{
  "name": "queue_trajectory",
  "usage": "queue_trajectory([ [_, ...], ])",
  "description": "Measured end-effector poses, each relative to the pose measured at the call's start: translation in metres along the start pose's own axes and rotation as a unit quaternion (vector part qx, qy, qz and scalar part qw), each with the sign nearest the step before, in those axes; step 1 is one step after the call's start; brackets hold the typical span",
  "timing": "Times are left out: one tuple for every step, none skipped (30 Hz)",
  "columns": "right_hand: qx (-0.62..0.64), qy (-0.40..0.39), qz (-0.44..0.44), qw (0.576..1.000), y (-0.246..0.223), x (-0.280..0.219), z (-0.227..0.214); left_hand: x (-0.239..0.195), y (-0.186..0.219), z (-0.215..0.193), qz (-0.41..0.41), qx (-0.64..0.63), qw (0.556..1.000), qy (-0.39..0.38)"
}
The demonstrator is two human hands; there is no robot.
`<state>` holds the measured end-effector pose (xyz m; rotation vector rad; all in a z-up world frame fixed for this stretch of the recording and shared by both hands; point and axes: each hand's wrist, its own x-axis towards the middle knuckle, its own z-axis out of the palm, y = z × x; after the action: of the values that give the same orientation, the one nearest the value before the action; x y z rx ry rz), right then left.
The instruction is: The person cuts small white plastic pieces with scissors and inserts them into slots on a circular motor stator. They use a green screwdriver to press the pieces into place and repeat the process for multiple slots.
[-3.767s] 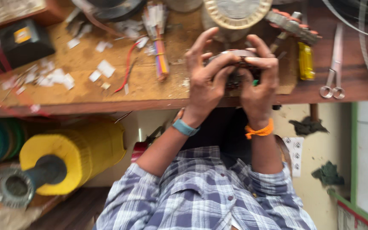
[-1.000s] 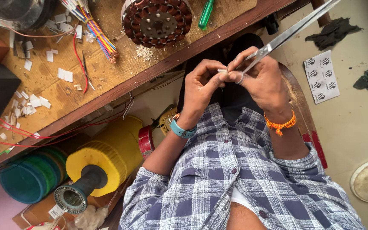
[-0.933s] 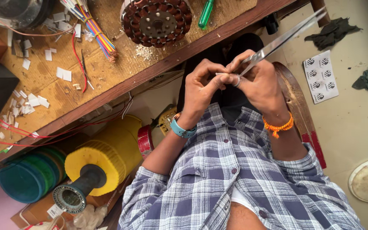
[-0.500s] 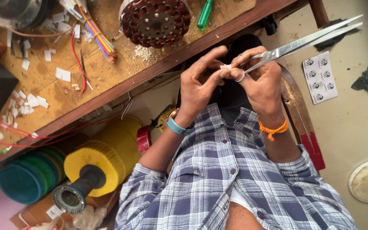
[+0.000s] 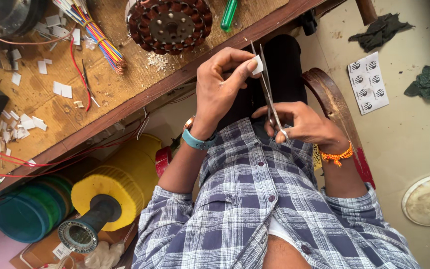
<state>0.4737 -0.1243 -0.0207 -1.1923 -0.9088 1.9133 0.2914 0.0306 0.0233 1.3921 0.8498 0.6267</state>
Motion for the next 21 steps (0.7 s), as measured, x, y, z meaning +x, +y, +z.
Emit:
queue_trajectory([
  [0.008, 0.007, 0.007, 1.000, 0.001, -0.002, 0.001, 0.000, 0.000, 0.001, -0.002, -0.001, 1.000, -0.003],
  [0.017, 0.014, 0.013, 1.000, 0.002, -0.002, 0.002, 0.000, 0.000, 0.002, -0.005, -0.001, 1.000, -0.006],
  [0.022, 0.016, 0.018, 0.999, 0.001, -0.002, 0.002, 0.000, -0.001, 0.002, -0.007, -0.008, 1.000, -0.006],
  [0.027, 0.018, 0.023, 0.999, 0.000, -0.002, 0.001, 0.000, -0.001, 0.001, -0.009, -0.014, 1.000, -0.005],
  [0.031, 0.020, 0.028, 0.999, -0.002, -0.002, 0.001, 0.000, -0.003, 0.000, -0.011, -0.021, 1.000, -0.005],
  [0.018, 0.021, 0.031, 0.999, -0.003, -0.001, 0.000, 0.000, -0.005, -0.001, -0.013, -0.028, 1.000, -0.006],
  [0.006, 0.021, 0.034, 0.999, -0.004, -0.001, 0.000, 0.000, -0.007, -0.002, -0.015, -0.036, 0.999, -0.007],
  [-0.008, 0.022, 0.038, 0.999, -0.005, -0.001, -0.001, 0.001, -0.009, -0.003, -0.017, -0.044, 0.999, -0.007],
  [-0.005, 0.021, 0.040, 0.999, -0.007, -0.002, -0.001, 0.001, -0.010, -0.004, -0.019, -0.051, 0.998, -0.007],
  [-0.003, 0.019, 0.041, 0.999, -0.008, -0.002, -0.002, 0.001, -0.012, -0.004, -0.021, -0.058, 0.998, -0.007],
  [-0.001, 0.018, 0.043, 0.999, -0.009, -0.002, -0.002, 0.001, -0.013, -0.004, -0.023, -0.065, 0.998, -0.007],
  [0.003, 0.017, 0.045, 0.999, -0.010, -0.003, -0.002, 0.001, -0.014, -0.004, -0.024, -0.068, 0.997, -0.005],
  [0.006, 0.017, 0.048, 0.999, -0.011, -0.003, -0.002, 0.001, -0.015, -0.003, -0.024, -0.071, 0.997, -0.004],
  [0.010, 0.018, 0.050, 0.999, -0.012, -0.003, -0.002, 0.001, -0.016, -0.003, -0.024, -0.074, 0.997, -0.003],
  [-0.008, 0.023, 0.047, 0.999, -0.012, -0.003, -0.003, 0.002, -0.016, -0.003, -0.017, -0.072, 0.997, -0.004],
  [-0.026, 0.028, 0.044, 0.998, -0.013, -0.004, -0.003, 0.002, -0.017, -0.003, -0.011, -0.070, 0.997, -0.005],
  [-0.044, 0.033, 0.040, 0.998, -0.013, -0.004, -0.004, 0.003, -0.018, -0.003, -0.006, -0.068, 0.998, -0.006],
  [-0.050, 0.035, 0.041, 0.997, -0.013, -0.004, -0.005, 0.004, -0.019, -0.004, -0.008, -0.066, 0.998, -0.007],
  [-0.056, 0.036, 0.042, 0.997, -0.014, -0.004, -0.006, 0.005, -0.020, -0.004, -0.010, -0.064, 0.998, -0.007],
  [-0.062, 0.037, 0.043, 0.996, -0.014, -0.003, -0.007, 0.006, -0.021, -0.005, -0.013, -0.061, 0.998, -0.008],
  [-0.060, 0.036, 0.045, 0.997, -0.014, -0.003, -0.007, 0.006, -0.022, -0.005, -0.017, -0.063, 0.998, -0.008],
])
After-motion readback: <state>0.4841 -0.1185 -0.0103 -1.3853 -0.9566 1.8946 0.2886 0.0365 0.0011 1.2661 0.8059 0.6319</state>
